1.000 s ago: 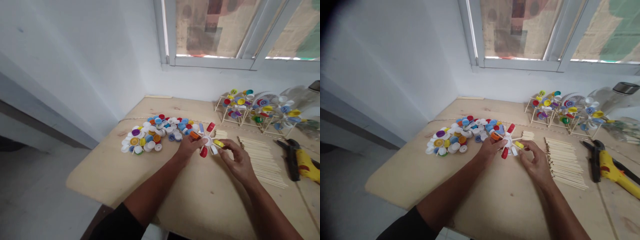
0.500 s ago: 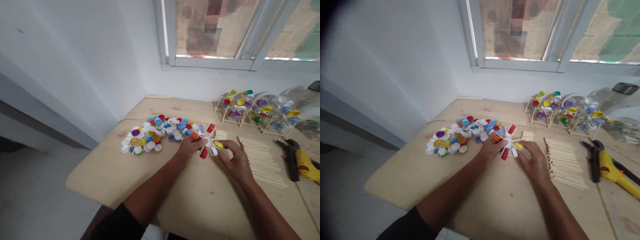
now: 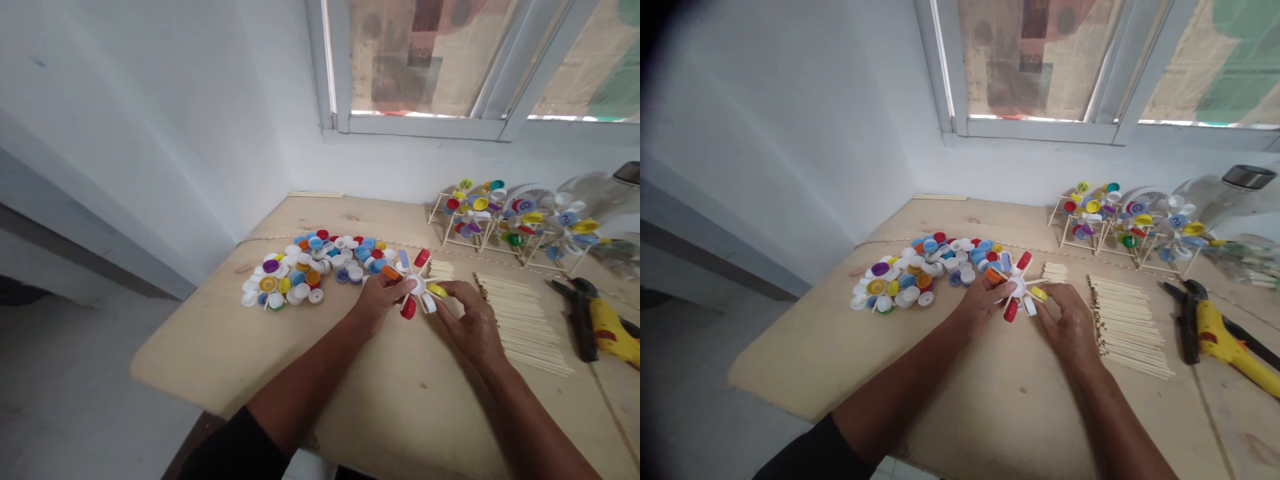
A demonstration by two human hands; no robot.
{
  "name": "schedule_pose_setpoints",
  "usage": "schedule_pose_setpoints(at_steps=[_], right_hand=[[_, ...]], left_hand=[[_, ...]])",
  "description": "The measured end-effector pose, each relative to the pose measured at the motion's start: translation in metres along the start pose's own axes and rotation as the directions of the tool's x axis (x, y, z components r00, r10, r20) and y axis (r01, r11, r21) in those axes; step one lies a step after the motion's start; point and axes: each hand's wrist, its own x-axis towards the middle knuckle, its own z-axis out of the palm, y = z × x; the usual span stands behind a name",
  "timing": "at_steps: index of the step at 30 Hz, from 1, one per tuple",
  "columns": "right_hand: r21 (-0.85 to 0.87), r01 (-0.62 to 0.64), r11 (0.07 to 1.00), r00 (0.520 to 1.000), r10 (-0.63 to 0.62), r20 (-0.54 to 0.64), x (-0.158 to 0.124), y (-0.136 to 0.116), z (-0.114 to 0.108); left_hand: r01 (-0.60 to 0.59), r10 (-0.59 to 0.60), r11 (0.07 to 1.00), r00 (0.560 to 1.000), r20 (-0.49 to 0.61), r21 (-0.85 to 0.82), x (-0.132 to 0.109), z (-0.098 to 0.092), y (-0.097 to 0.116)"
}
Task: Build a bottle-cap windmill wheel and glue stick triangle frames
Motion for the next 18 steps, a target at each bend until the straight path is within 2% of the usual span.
schedule_pose_setpoints(at_steps=[6, 18], right_hand=[[0.009, 0.068, 0.998, 0.998, -0.068, -0.016, -0.0001, 0.0030, 0.0013], [0.019, 0.054, 0.998, 0.998, -0.055, 0.010, -0.0004, 0.0060, 0.0018]], left_hand=[[-0.012, 0.012, 1.000, 1.000, 0.017, 0.028, 0.0019, -0.0016, -0.0022], [-0.029, 0.029, 0.999, 0.999, 0.017, 0.044, 0.0024, -0.0032, -0.0036]])
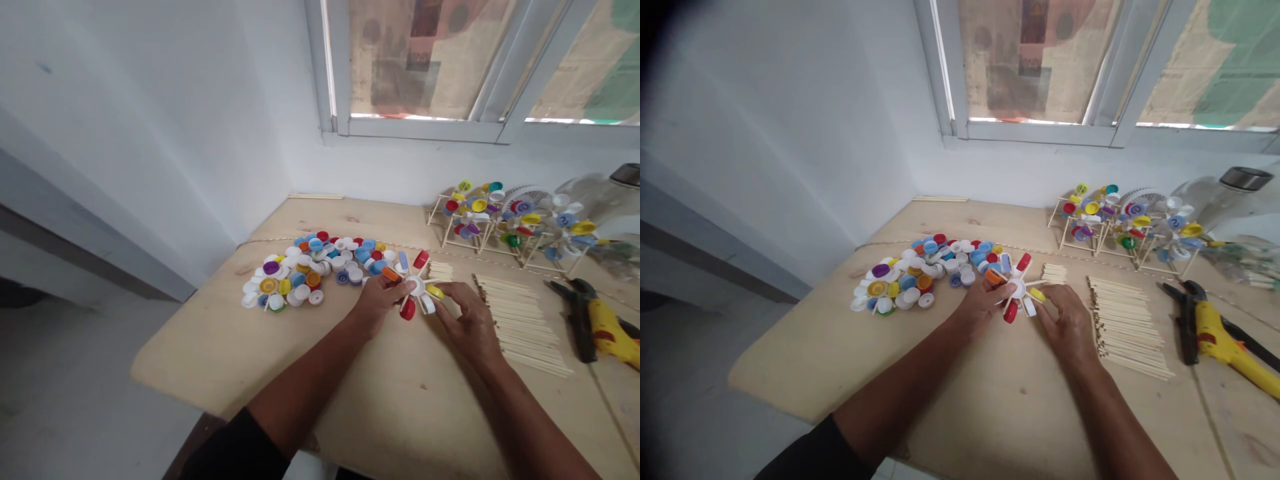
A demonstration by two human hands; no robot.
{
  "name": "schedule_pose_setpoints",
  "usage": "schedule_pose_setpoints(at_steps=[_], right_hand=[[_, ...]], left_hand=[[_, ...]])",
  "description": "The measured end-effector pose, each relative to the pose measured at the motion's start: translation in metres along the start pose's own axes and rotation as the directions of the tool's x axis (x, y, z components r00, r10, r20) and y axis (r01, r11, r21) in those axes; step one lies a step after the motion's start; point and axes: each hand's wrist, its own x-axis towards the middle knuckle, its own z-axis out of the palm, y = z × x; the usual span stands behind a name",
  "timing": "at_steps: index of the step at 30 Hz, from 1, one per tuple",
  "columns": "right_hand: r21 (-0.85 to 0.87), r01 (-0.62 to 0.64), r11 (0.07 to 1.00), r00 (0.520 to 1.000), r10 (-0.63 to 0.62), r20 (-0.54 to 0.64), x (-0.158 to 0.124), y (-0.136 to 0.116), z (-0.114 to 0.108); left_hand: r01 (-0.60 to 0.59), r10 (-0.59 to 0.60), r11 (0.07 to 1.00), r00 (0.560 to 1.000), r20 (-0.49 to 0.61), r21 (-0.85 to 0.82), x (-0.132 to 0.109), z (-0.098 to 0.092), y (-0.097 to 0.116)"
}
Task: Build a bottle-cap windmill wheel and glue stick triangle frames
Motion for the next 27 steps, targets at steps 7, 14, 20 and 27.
schedule_pose_setpoints(at_steps=[7, 14, 20, 27], right_hand=[[-0.013, 0.015, 1.000, 1.000, -0.015, 0.022, -0.0003, 0.0024, 0.0011], [-0.020, 0.031, 0.999, 0.999, -0.030, 0.015, -0.0011, 0.0034, 0.0009], [-0.045, 0.018, 0.999, 1.000, -0.017, 0.017, -0.0014, 0.0015, 0.0018], [-0.063, -0.116, 0.991, 0.993, 0.115, -0.016, -0.0051, -0.0026, 0.0049]], left_hand=[[0.013, -0.013, 1.000, 1.000, -0.015, -0.008, 0.0013, -0.0006, -0.0009], [0.004, -0.004, 1.000, 1.000, -0.020, 0.003, 0.0020, -0.0013, -0.0013], [0.006, -0.006, 1.000, 1.000, -0.026, 0.006, 0.0028, -0.0022, -0.0026], [0.014, -0.015, 1.000, 0.999, -0.041, -0.024, 0.0024, -0.0012, -0.0005]])
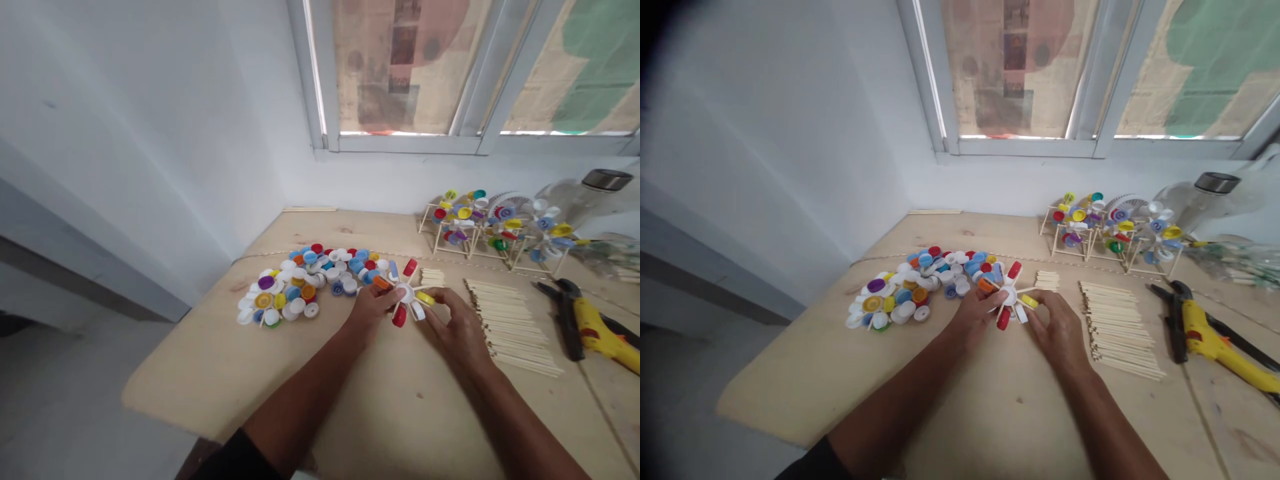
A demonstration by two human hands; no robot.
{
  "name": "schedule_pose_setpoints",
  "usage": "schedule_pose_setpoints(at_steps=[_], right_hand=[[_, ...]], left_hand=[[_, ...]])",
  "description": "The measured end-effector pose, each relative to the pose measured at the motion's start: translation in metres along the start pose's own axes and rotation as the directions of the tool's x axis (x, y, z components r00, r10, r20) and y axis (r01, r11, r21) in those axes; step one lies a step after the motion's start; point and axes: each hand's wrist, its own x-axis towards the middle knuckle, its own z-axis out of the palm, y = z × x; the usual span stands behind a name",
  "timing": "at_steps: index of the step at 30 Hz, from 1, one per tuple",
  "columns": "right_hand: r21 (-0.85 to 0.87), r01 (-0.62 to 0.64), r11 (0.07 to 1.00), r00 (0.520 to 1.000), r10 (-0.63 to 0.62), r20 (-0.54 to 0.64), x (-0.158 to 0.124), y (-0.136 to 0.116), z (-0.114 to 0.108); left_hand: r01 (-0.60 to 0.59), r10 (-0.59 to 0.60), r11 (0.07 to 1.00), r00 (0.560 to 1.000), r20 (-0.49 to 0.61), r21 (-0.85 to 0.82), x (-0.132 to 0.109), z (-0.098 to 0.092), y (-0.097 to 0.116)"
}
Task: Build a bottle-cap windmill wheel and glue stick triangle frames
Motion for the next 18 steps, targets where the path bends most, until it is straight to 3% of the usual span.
schedule_pose_setpoints(at_steps=[4, 10, 13, 18], right_hand=[[0.035, -0.032, 0.999, 0.999, 0.032, 0.024, -0.001, -0.001, -0.002], [0.130, -0.127, 0.983, 0.985, 0.141, -0.102, 0.001, -0.007, -0.007], [0.190, -0.163, 0.968, 0.975, 0.187, -0.120, 0.002, -0.009, -0.009], [0.244, -0.073, 0.967, 0.995, 0.088, -0.051, 0.003, -0.006, -0.009]], left_hand=[[-0.036, 0.035, 0.999, 0.998, -0.045, -0.016, -0.006, 0.003, 0.007], [-0.123, 0.130, 0.990, 0.986, -0.103, 0.070, -0.012, 0.004, 0.014], [-0.129, 0.145, 0.971, 0.987, -0.068, 0.202, -0.012, 0.004, 0.016], [-0.132, 0.133, 0.930, 0.991, 0.020, 0.343, -0.013, 0.005, 0.016]])
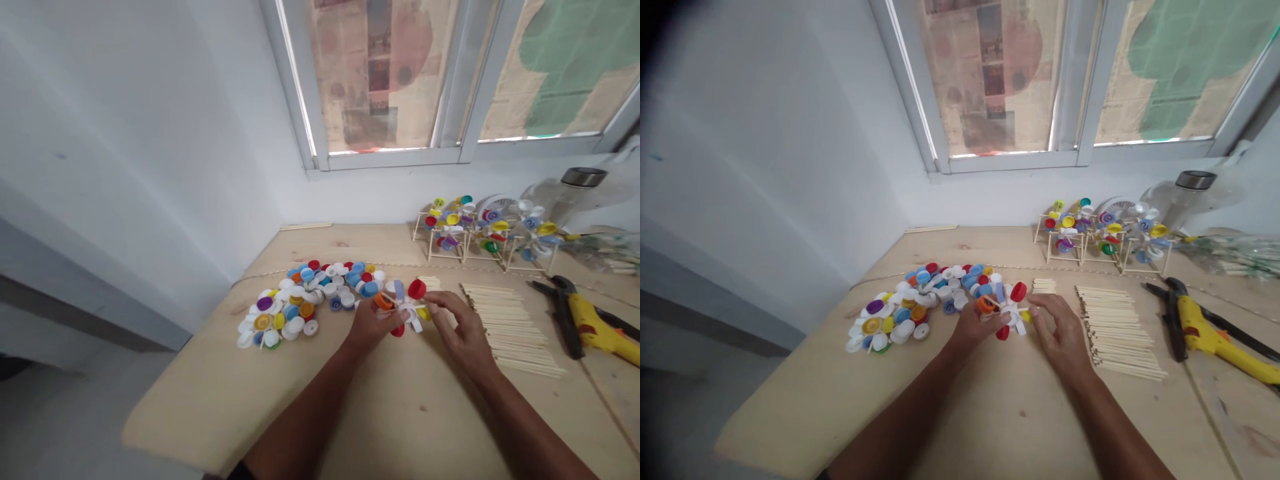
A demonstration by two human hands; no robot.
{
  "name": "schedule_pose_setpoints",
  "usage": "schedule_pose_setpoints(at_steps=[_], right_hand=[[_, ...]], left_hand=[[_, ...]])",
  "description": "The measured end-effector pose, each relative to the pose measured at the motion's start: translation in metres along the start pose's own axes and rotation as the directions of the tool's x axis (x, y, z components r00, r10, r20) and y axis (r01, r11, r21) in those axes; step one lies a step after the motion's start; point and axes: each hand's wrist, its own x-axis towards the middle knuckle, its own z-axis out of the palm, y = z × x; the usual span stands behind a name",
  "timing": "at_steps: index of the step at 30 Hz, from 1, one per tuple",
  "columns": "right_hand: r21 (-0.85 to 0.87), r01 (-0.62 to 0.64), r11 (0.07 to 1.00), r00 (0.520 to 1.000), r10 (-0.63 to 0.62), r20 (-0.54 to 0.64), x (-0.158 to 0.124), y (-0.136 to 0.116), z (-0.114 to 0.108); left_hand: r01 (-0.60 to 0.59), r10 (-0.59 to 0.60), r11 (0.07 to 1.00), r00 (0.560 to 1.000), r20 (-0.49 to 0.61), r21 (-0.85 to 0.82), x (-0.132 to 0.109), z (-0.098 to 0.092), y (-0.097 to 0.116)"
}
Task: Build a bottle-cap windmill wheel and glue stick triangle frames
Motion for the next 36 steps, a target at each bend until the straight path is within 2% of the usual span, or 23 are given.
schedule_pose_setpoints(at_steps=[5, 10, 15, 25, 31, 36], right_hand=[[0.011, 0.036, 0.999, 0.999, -0.037, 0.015, 0.0008, 0.0011, 0.0003], [0.036, 0.033, 0.999, 0.999, -0.033, 0.017, 0.0018, -0.0012, 0.0008], [0.060, -0.001, 0.998, 1.000, 0.000, 0.023, 0.0013, -0.0014, 0.0025], [0.125, -0.077, 0.989, 0.997, 0.075, 0.020, 0.0005, -0.0025, 0.0043], [0.135, -0.072, 0.988, 0.997, 0.071, 0.011, -0.0002, -0.0023, 0.0053], [0.152, -0.084, 0.985, 0.996, 0.081, 0.024, 0.0001, -0.0034, 0.0056]], left_hand=[[-0.022, 0.022, 0.998, 1.000, 0.013, 0.055, -0.0004, 0.0001, -0.0015], [0.023, -0.022, 1.000, 1.000, -0.013, 0.007, 0.0003, -0.0016, -0.0017], [0.058, -0.058, 0.998, 0.998, -0.012, -0.024, 0.0012, -0.0033, -0.0035], [0.031, -0.031, 0.999, 1.000, -0.002, 0.012, 0.0016, -0.0027, -0.0028], [0.000, 0.000, 1.000, 1.000, -0.031, -0.002, 0.0010, -0.0011, -0.0048], [0.033, -0.033, 0.999, 0.999, 0.005, 0.040, -0.0008, -0.0018, -0.0004]])
